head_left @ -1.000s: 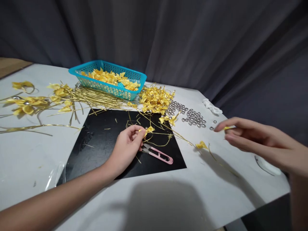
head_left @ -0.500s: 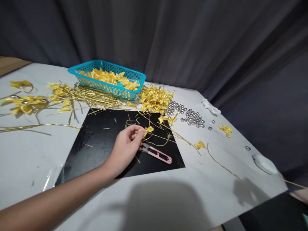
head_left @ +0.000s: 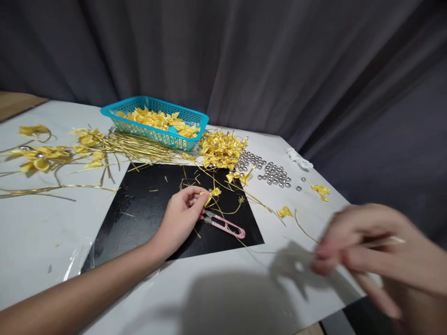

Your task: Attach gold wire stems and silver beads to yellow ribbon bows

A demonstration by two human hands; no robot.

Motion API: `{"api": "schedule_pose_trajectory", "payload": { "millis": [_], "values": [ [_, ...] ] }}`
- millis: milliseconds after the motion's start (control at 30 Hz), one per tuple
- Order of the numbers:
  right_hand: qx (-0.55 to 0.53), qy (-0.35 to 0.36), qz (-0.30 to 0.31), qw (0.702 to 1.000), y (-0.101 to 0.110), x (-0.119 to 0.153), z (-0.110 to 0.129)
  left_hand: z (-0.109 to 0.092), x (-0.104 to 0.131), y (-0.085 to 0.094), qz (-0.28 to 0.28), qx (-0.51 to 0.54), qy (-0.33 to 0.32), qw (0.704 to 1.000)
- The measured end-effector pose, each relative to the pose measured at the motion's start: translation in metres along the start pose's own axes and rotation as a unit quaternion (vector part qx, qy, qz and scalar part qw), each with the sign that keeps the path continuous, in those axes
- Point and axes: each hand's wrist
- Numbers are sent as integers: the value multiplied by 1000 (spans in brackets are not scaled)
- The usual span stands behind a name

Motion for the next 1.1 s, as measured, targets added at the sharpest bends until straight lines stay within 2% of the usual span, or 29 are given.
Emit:
{"api": "schedule_pose_trajectory", "payload": {
  "millis": [33,67,133,200,300,400,500,800,1100],
  "values": [
    [-48,-21,122,991,-18,-16,11,-1,0,0,3,0,-2,1000],
    [-88,-33,156,983,-36,-33,19,-1,1,0,8,-1,-4,1000],
    [-112,-27,124,986,-69,-61,29,-3,2,1,23,-2,-8,1000],
    [-120,-9,67,990,-93,-83,28,-4,2,1,44,1,-14,999],
    [-158,27,-18,987,-113,-101,16,-4,2,2,68,11,-18,997],
    [-168,37,-72,982,-119,-109,6,-3,1,3,76,29,-9,997],
    [-162,37,-98,981,-121,-111,2,-3,0,4,80,40,5,996],
    [-201,-22,-20,979,-112,-108,1,-6,1,1,84,35,11,996],
    [-250,-62,7,966,-112,-109,-1,-4,1,3,83,17,8,996]
  ]
}}
Point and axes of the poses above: each hand's wrist, its own x-axis away from the middle knuckle, its own y-axis out of the back of the hand, z = x × y, and after that the axes turned 7 degrees about -z, right-handed
